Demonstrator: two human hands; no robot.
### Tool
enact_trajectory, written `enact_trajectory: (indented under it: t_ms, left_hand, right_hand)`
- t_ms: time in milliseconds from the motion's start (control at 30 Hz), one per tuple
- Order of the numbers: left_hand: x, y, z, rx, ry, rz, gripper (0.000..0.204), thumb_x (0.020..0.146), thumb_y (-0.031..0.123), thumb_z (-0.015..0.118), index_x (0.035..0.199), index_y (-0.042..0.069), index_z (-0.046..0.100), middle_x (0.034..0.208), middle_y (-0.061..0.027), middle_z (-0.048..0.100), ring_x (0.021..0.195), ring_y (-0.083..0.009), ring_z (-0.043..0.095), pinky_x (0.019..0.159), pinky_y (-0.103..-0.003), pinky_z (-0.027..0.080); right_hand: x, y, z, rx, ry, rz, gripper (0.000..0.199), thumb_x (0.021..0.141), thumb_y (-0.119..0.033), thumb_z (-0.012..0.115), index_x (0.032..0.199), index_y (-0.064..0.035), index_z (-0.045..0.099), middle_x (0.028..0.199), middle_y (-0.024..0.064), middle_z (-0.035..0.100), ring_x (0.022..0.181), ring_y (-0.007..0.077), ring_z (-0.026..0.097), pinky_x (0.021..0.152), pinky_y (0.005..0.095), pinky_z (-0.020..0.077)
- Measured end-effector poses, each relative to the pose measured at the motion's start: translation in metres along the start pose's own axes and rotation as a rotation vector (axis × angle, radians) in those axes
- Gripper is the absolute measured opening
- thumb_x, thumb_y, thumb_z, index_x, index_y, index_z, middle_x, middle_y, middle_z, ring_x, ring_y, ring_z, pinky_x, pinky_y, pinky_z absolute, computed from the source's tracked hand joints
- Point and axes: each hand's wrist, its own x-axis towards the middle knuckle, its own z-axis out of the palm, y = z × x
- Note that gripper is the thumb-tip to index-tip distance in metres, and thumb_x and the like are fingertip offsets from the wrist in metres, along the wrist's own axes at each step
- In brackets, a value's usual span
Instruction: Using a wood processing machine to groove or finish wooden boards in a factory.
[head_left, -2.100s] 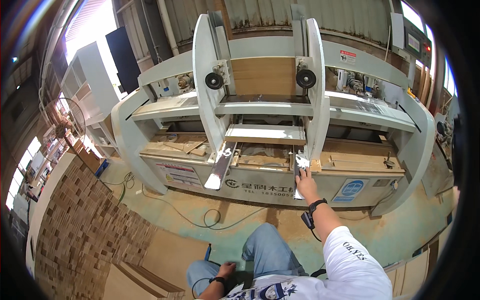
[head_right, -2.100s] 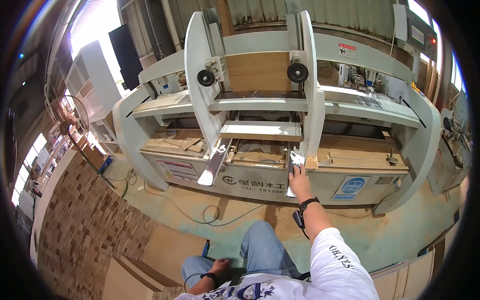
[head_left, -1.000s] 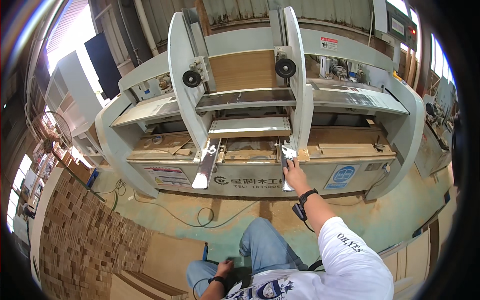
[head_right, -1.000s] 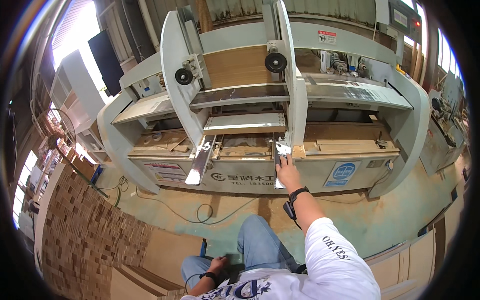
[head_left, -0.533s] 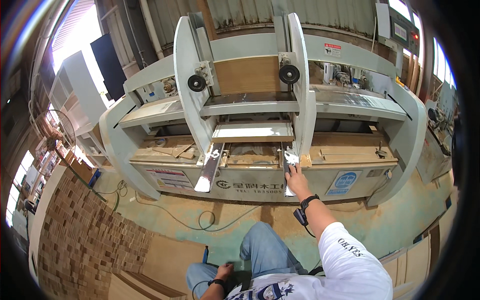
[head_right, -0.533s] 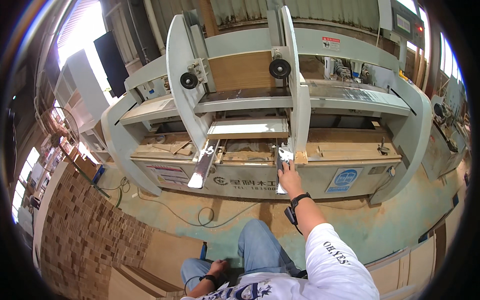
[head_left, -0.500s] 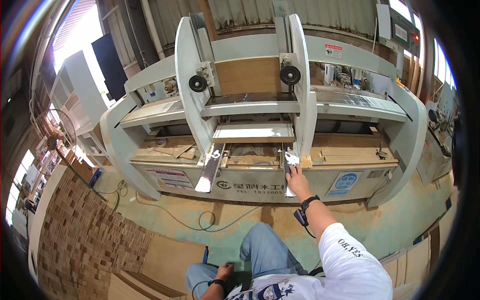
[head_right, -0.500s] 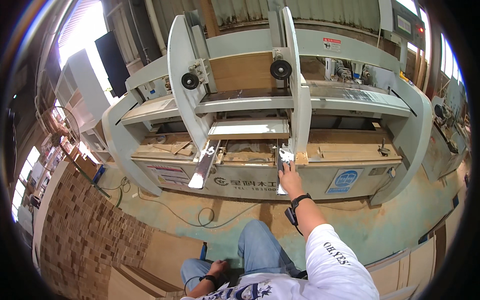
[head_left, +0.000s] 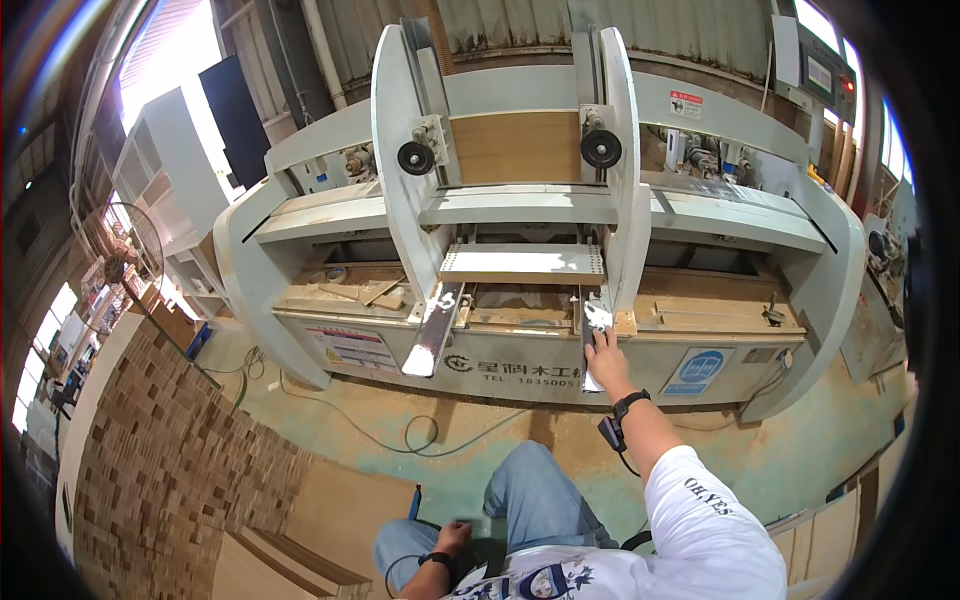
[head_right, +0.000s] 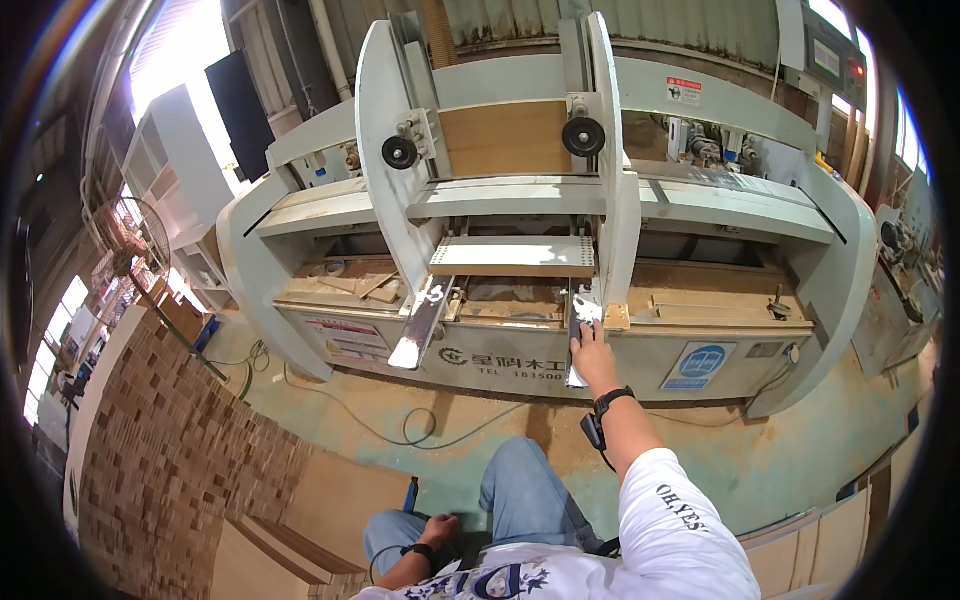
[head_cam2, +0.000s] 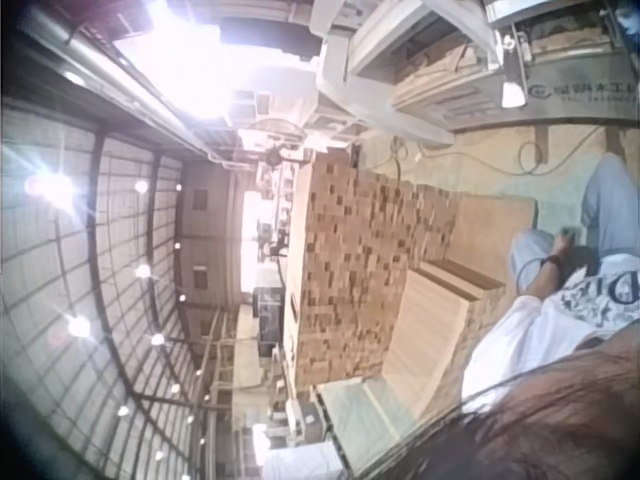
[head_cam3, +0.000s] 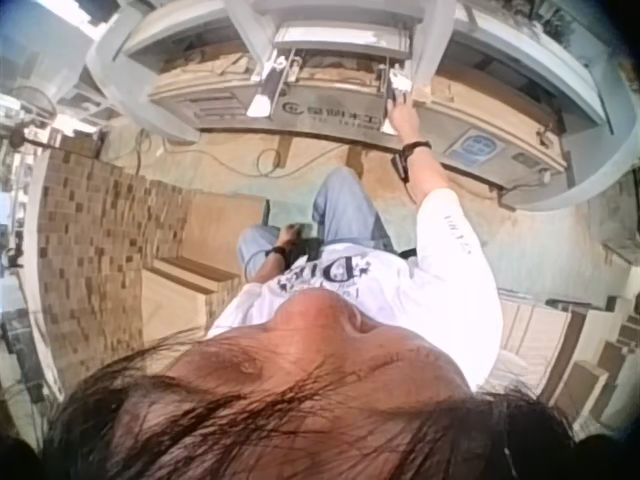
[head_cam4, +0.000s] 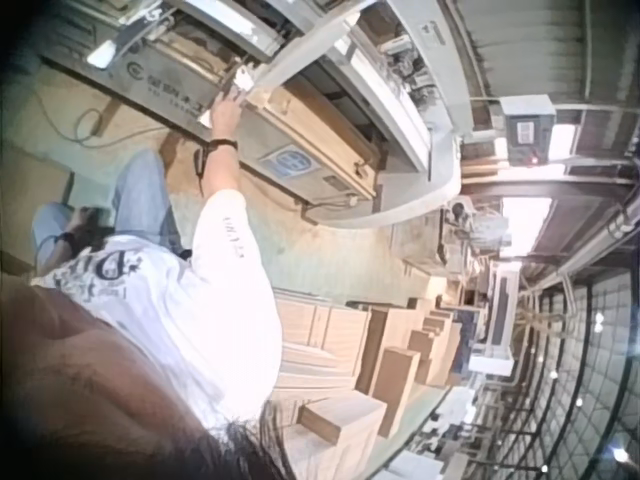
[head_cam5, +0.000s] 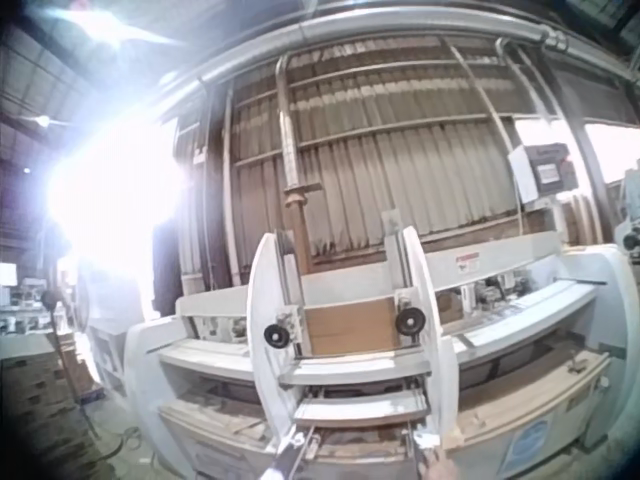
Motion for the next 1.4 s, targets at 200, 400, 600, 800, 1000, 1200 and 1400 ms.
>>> enact_trajectory:
  t_ms: [200, 400, 600, 800, 1000, 1200, 1400]
  left_hand:
    - [0.006, -0.002, 0.001, 0.028, 0.019, -0.019, 0.025, 0.083, 0.025, 0.064, 0.086, 0.000, 0.068, 0.073, -0.0038, 0.064, 0.064, -0.0126, 0.059, 0.059, -0.028, 0.046]
    - [0.004, 0.001, 0.001, 0.035, 0.027, -0.031, 0.026, 0.083, 0.025, 0.065, 0.090, 0.000, 0.068, 0.077, -0.0051, 0.065, 0.067, -0.0132, 0.060, 0.060, -0.029, 0.048]
    - [0.002, 0.000, 0.003, 0.009, 0.014, -0.050, 0.025, 0.083, 0.024, 0.065, 0.092, 0.000, 0.067, 0.076, -0.0037, 0.064, 0.065, -0.0134, 0.059, 0.059, -0.028, 0.047]
    - [0.004, -0.002, 0.003, 0.001, 0.027, -0.052, 0.025, 0.084, 0.023, 0.064, 0.094, 0.000, 0.065, 0.077, -0.0034, 0.063, 0.066, -0.0137, 0.058, 0.059, -0.028, 0.047]
    - [0.006, -0.003, 0.003, -0.054, 0.018, -0.091, 0.031, 0.084, 0.023, 0.064, 0.102, -0.001, 0.065, 0.083, -0.0067, 0.066, 0.071, -0.0161, 0.062, 0.065, -0.031, 0.050]
    - [0.001, 0.004, 0.001, -0.001, 0.011, -0.090, 0.028, 0.085, 0.023, 0.064, 0.100, -0.001, 0.065, 0.082, -0.0060, 0.065, 0.070, -0.0160, 0.061, 0.063, -0.029, 0.049]
    - [-0.003, 0.007, 0.002, -0.015, 0.024, -0.064, 0.026, 0.085, 0.024, 0.064, 0.095, 0.000, 0.065, 0.077, -0.0047, 0.064, 0.067, -0.0145, 0.059, 0.060, -0.028, 0.047]
  right_hand:
    - [0.000, -0.001, -0.001, 0.003, -0.030, 0.028, 0.045, 0.090, -0.033, 0.052, 0.131, -0.0137, 0.047, 0.145, 0.0135, 0.034, 0.101, 0.0428, 0.058, 0.087, 0.0487, 0.0473]
    - [-0.001, -0.004, -0.007, -0.015, -0.051, 0.032, 0.046, 0.091, -0.035, 0.049, 0.132, -0.0128, 0.046, 0.146, 0.0149, 0.033, 0.103, 0.0417, 0.058, 0.088, 0.0481, 0.0472]
    - [-0.001, -0.004, -0.007, -0.009, -0.054, 0.033, 0.046, 0.091, -0.034, 0.049, 0.132, -0.0140, 0.045, 0.146, 0.0139, 0.033, 0.103, 0.0421, 0.058, 0.089, 0.0483, 0.0468]
    - [0.000, -0.004, -0.008, -0.021, -0.064, 0.034, 0.047, 0.091, -0.035, 0.048, 0.133, -0.0140, 0.045, 0.147, 0.0143, 0.032, 0.103, 0.0419, 0.058, 0.089, 0.0490, 0.0469]
    - [-0.001, -0.007, -0.012, 0.008, -0.098, 0.071, 0.048, 0.091, -0.035, 0.048, 0.134, -0.0140, 0.045, 0.147, 0.0151, 0.032, 0.103, 0.0421, 0.058, 0.090, 0.0473, 0.0464]
    - [-0.001, -0.007, -0.011, 0.009, -0.084, 0.074, 0.048, 0.091, -0.035, 0.049, 0.134, -0.0144, 0.045, 0.147, 0.0142, 0.032, 0.105, 0.0420, 0.057, 0.091, 0.0478, 0.0461]
    - [0.000, -0.007, -0.010, 0.001, -0.083, 0.079, 0.048, 0.091, -0.036, 0.049, 0.134, -0.0152, 0.045, 0.147, 0.0137, 0.032, 0.105, 0.0414, 0.057, 0.091, 0.0477, 0.0460]
